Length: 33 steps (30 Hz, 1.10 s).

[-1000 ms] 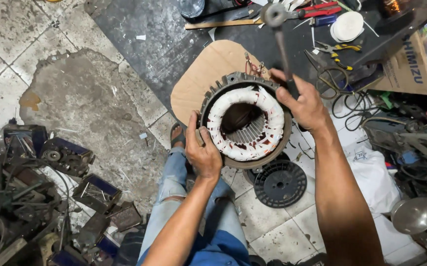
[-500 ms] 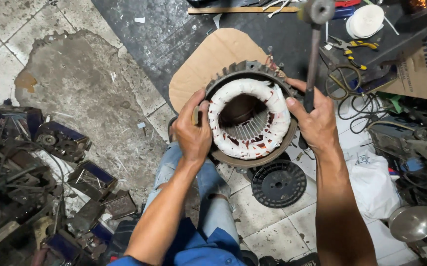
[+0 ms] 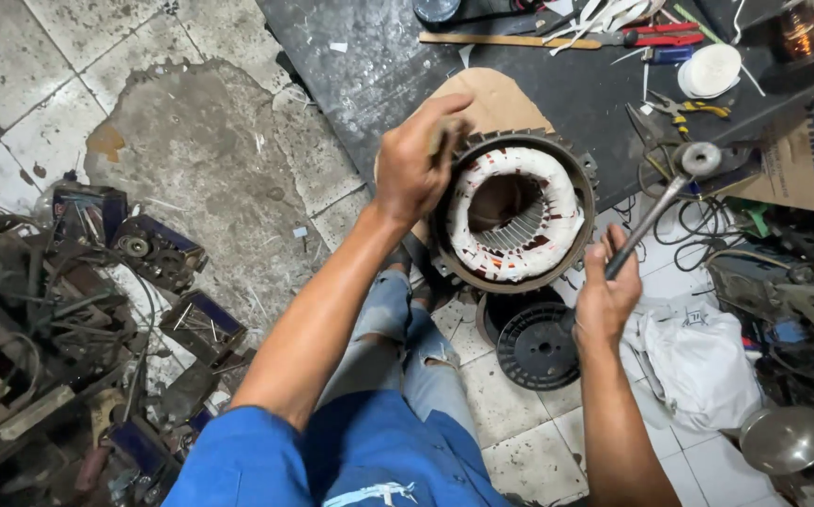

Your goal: Repairing an electric motor by shaping internal coils with a hammer and trimming wires with scissors.

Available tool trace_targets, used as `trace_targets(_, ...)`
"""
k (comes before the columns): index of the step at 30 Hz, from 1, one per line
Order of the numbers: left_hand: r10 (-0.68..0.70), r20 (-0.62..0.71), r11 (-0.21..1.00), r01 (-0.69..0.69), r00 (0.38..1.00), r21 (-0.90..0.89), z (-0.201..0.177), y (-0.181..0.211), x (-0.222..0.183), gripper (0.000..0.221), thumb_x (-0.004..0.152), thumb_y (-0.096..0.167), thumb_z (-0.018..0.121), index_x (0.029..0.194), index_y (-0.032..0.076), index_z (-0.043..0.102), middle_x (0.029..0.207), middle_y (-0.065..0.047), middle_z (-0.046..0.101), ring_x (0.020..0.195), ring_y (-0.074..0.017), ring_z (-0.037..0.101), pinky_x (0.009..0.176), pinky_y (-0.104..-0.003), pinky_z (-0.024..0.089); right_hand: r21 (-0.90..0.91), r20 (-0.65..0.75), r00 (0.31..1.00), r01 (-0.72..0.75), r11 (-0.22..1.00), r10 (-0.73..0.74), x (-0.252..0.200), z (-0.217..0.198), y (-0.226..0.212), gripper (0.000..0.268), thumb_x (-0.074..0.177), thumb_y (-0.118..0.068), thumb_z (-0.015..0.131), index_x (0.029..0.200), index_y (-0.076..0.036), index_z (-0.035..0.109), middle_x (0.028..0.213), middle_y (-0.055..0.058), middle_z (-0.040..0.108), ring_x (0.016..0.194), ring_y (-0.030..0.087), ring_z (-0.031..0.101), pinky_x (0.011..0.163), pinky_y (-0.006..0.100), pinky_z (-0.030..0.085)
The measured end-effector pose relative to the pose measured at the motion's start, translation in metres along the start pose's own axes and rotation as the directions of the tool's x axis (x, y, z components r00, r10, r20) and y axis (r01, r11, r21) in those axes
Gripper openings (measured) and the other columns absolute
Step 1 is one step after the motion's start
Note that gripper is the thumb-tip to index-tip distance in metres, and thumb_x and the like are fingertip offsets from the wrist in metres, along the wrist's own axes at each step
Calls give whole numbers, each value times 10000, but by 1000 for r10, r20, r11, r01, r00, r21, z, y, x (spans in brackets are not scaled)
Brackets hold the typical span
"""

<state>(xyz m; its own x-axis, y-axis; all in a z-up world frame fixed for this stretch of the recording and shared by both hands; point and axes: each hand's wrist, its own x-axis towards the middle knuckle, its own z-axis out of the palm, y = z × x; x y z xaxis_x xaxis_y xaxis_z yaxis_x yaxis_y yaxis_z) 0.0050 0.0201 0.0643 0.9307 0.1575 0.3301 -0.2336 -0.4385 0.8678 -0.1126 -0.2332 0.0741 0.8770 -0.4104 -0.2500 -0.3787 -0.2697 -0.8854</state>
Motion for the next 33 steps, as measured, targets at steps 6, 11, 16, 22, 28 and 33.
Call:
trace_targets(6,106,-563,785,-416,820,-459,-66,86,-26,422,900,292,683,581,131,459,721,-53,424,465,-170,416,474,-278,377,148,-75,997,-12,989,24,-48,-49,-17,224,1117,-100,508,1284,38,565,593,65,426,394,108,385,353,262,416)
trace_targets(11,-280,-483,654,-203,830,-728,-80,151,-15,490,833,535,656,714,121,422,553,11,348,463,-112,306,479,-294,231,57,-74,989,-128,990,132,-92,-58,-43,301,1103,-208,532,1279,36,549,614,22,396,461,103,387,403,257,381)
trace_targets(16,-424,-434,602,-110,795,-791,-62,152,-33,279,629,365,508,652,111,393,513,-21,324,421,-130,281,420,-296,152,41,-51,979,-194,980,196,-106,-58,-50,257,1073,-147,529,1246,37,576,598,36,406,463,116,394,389,271,369)
trace_targets(22,-290,-499,761,-120,817,-637,-44,161,-42,740,892,819,583,709,129,386,568,33,314,453,-77,284,457,-251,200,-87,62,991,-111,990,117,-96,-74,-45,364,1017,-281,624,1232,12,637,612,33,544,414,102,469,365,247,413)
trace_targets(28,-207,-605,865,-145,769,-480,-18,157,-67,715,928,793,553,705,135,386,582,31,316,458,-82,285,458,-253,236,-125,206,966,-134,983,158,-70,-94,-36,365,990,-271,645,1236,-3,669,691,26,593,436,95,472,376,253,410)
trace_targets(33,-266,-620,806,-182,738,-563,16,120,-98,691,817,777,670,687,141,436,506,36,374,424,-92,354,467,-210,327,-272,327,945,105,957,-10,-46,-110,-19,291,947,-199,739,1224,-115,766,695,97,680,543,212,626,569,370,523)
